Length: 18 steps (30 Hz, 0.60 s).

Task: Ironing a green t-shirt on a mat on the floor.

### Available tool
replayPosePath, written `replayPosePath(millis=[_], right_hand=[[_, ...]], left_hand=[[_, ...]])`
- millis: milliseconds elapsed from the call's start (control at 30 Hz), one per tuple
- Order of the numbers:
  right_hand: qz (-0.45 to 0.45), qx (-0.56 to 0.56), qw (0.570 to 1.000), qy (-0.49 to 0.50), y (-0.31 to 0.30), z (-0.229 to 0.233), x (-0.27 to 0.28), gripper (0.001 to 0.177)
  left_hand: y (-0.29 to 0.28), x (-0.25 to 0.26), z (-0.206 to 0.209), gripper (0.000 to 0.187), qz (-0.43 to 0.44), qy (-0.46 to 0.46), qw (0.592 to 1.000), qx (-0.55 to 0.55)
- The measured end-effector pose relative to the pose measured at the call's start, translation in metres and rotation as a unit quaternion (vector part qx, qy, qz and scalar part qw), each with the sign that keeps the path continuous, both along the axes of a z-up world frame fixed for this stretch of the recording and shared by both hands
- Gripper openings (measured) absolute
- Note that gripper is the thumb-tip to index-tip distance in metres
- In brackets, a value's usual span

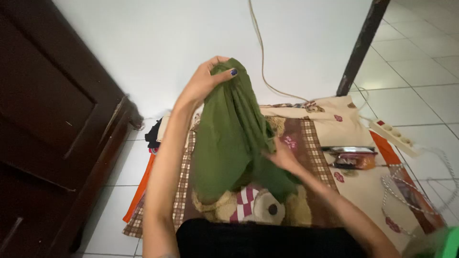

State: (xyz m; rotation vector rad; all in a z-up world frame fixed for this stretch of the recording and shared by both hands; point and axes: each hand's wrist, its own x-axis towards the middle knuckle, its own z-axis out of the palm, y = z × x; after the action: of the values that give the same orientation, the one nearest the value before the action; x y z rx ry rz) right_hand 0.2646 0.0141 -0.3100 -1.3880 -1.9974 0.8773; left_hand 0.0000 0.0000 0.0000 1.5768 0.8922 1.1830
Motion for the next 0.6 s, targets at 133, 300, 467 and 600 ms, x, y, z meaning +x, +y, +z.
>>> replayPosePath(millis=[133,300,467,600], right_hand=[[-0.045,0.147,0.986,-0.059,0.049,-0.008,0.085,0.068],[-0.201,0.158,0.966,-0.050,0.064,0.073,0.202,0.046],[-0.259,0.274,0.907,-0.187,0.035,0.175,0.224,0.037],[-0.315,0.404,0.843,-0.162,0.042,0.239,0.259,0.027]], left_hand=[[-0.007,-0.026,0.016,0.035,0.016,0.127,0.992,-0.013],[0.068,-0.063,-0.052,0.034,0.209,0.506,0.837,-0.006],[0.128,-0.015,-0.094,0.021,0.379,0.499,0.740,0.245],[0.139,0.048,-0.034,0.027,0.471,0.305,0.786,0.259]])
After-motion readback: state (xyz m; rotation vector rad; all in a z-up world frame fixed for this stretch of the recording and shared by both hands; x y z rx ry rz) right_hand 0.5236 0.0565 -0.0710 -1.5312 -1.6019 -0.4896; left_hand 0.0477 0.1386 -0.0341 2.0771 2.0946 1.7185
